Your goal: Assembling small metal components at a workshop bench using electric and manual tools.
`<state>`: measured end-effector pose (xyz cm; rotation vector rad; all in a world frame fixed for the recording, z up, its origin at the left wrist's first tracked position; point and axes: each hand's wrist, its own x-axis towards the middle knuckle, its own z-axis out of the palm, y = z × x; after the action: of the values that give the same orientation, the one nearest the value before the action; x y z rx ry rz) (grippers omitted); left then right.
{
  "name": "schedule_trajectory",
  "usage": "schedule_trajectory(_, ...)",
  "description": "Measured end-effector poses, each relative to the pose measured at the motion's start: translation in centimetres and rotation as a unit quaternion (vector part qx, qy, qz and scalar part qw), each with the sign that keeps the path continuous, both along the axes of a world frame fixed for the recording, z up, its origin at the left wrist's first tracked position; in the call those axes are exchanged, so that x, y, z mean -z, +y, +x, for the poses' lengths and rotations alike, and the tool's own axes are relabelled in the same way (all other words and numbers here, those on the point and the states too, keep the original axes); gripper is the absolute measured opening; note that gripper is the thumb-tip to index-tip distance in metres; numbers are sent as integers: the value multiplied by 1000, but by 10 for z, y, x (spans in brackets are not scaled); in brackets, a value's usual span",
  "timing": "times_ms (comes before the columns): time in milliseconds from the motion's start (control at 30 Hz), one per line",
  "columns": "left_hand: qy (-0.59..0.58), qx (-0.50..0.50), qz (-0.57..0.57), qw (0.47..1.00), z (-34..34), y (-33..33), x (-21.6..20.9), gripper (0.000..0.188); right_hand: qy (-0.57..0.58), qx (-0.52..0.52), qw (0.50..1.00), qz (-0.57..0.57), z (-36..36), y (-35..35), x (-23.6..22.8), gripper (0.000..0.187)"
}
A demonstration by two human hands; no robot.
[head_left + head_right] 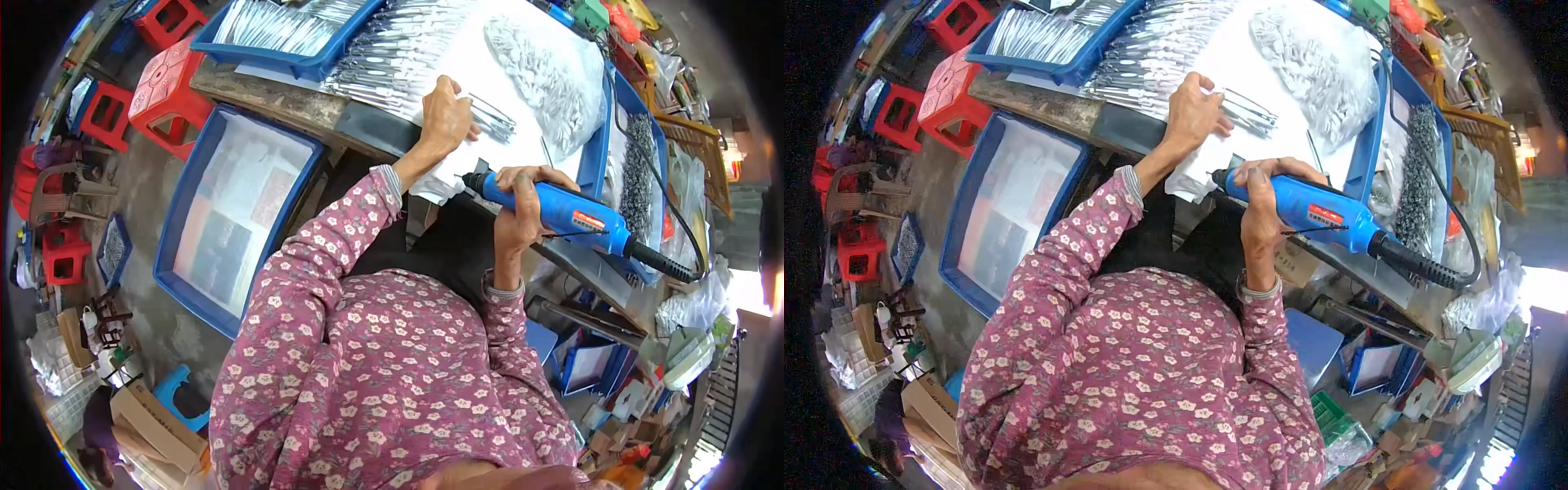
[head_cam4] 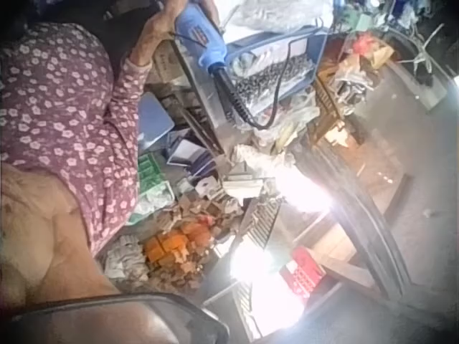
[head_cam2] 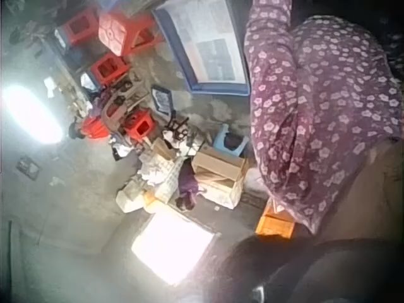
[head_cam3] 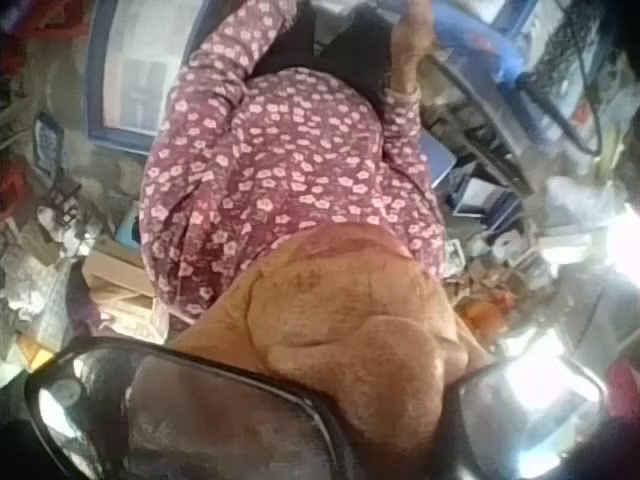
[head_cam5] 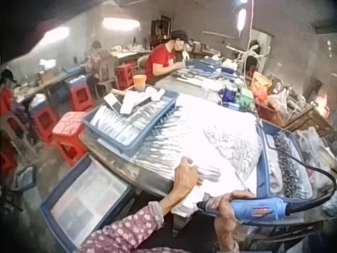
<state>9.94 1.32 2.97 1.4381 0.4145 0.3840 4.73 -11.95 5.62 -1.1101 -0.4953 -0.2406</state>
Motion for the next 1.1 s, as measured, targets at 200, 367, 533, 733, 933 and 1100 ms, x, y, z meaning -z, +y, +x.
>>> schedule_trajectory(200,49,21,64,997,-15,9,-11,23,-3,-8,1000,7,1,4,-3,33)
schedule_trajectory(367,-127,-59,200,970,-11,31,-28,10,15,-8,1000,25,4,4,0,37)
schedule_trajectory(533,-171,-175,499,831,7,98,-39,12,-10,-33,999,14,5,4,2,44)
schedule_trajectory(733,-145,-124,629,753,27,130,-15,17,-2,-39,999,22,6,3,4,47)
schedule_trajectory(933,-277,-134,610,730,37,133,-11,15,-11,-40,999,17,8,2,5,46)
schedule_trajectory(1100,-424,-213,500,724,32,143,-11,13,-2,-43,999,17,2,6,0,46)
